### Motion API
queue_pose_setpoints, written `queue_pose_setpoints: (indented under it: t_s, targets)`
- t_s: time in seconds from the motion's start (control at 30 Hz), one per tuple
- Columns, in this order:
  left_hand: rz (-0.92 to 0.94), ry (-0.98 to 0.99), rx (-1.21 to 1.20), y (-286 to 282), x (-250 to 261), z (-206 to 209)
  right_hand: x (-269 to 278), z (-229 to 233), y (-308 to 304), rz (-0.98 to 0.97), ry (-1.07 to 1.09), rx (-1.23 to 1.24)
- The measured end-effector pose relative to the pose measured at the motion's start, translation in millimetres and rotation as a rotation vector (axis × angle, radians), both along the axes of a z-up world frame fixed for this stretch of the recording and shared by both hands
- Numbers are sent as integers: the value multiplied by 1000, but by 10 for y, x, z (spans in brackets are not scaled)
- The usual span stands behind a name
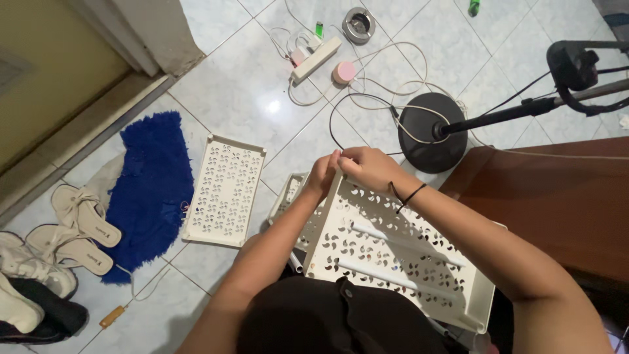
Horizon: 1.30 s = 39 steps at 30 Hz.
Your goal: The person assembles a white plastic rack by inserting white rods into perforated trays. They handle multiple trays and rods, repeatedly inserting and removing rods to fit them into the tray holes. The assembly is performed on the floor.
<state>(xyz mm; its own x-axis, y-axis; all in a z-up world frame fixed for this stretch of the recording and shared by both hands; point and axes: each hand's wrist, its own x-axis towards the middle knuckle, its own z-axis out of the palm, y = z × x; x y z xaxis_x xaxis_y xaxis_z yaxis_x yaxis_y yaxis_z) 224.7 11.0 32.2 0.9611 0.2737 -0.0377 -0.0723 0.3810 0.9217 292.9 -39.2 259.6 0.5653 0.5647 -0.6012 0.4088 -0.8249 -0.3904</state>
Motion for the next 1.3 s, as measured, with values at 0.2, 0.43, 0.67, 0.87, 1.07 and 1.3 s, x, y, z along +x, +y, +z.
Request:
queue_pose_setpoints:
  t_s: [0.2,0.43,0.67,0.87,1.07,1.3]
  targets:
    - [-6,-15,35,-2,30,-50,25,-28,-20,-17,39,-13]
    - [-49,19,48,19,36,-12,179,-132,-122,20,129,-62]
    - [-136,28,-4,53,32,-114,528,-244,67,-101,448,-373]
    - [-70,28,32,88,-34,-48,574,-464,152,-275,688,-422]
    - [211,-336,98,396,-251,543,761,-807,-167,202,464,-217]
    - [-163,-398,111,517,-255,1103,735,-1401,-276,669,593,498]
